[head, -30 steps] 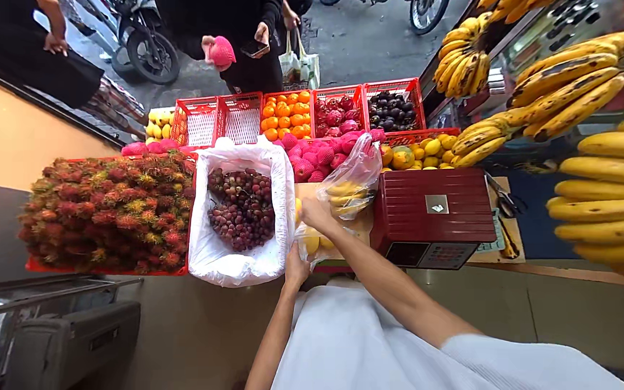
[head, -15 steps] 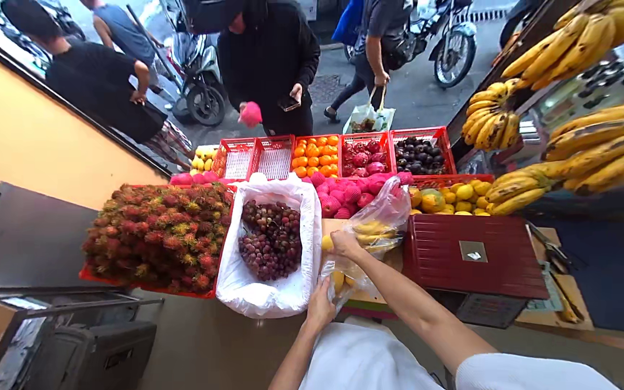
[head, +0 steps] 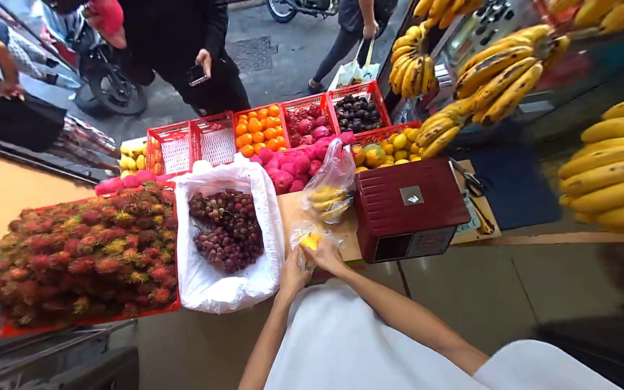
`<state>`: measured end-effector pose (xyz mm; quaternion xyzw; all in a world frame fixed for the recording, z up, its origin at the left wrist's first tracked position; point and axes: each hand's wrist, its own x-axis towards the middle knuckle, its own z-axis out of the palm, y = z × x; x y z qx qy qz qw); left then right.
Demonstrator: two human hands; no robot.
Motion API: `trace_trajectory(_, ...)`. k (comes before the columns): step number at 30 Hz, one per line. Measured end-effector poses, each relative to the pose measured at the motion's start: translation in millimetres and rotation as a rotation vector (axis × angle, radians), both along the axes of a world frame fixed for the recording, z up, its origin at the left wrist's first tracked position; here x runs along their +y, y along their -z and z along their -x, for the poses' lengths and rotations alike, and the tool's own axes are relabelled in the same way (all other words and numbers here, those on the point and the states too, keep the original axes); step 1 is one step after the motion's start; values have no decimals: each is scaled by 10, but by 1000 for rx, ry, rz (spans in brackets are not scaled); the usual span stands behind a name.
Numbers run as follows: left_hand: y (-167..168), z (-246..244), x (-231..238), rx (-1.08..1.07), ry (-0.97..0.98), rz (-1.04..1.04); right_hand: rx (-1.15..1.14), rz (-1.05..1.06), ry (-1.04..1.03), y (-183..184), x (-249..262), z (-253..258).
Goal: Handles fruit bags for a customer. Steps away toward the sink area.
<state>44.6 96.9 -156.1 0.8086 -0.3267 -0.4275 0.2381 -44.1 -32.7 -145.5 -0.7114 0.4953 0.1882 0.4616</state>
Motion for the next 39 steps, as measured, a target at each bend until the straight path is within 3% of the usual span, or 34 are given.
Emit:
trace_trajectory(6, -71, 95, -92, -100, 39, -88, 124, 135, 5, 140, 6, -273)
trace_trajectory(11, 63, 44, -91, -17, -59, -70, 191, 256, -240, 212, -54, -295)
trace_trajectory(19, -27, -19, 20, 7, -87, 56, 130, 141, -282, 122, -125, -423)
trace_trajectory(23, -66, -23, 117, -114, -3, 4, 172, 76, -248, -248, -41, 161)
trace_trajectory(25, -80, -18, 157, -162, 4, -32, 52, 82, -244, -462, -11, 736)
trace_trajectory(27, -97, -7, 185, -171, 0, -80, -108, 123, -51, -455, -30, 1349)
trace_trajectory(29, -98, 0, 185, -126, -24, -116, -100, 335, 250, -267, -119, 1860)
trace_trajectory(32, -53, 21, 158, -50, -58, -134, 20, 548, 485, 355, -363, 2456)
trace_trajectory(35, -27, 49, 147, 1, -58, -151, 85, 590, 535, 777, -474, 2608)
trace_trajectory(39, -57, -6, 148, 7, -61, -144, 116, 649, 584, 909, -440, 2484)
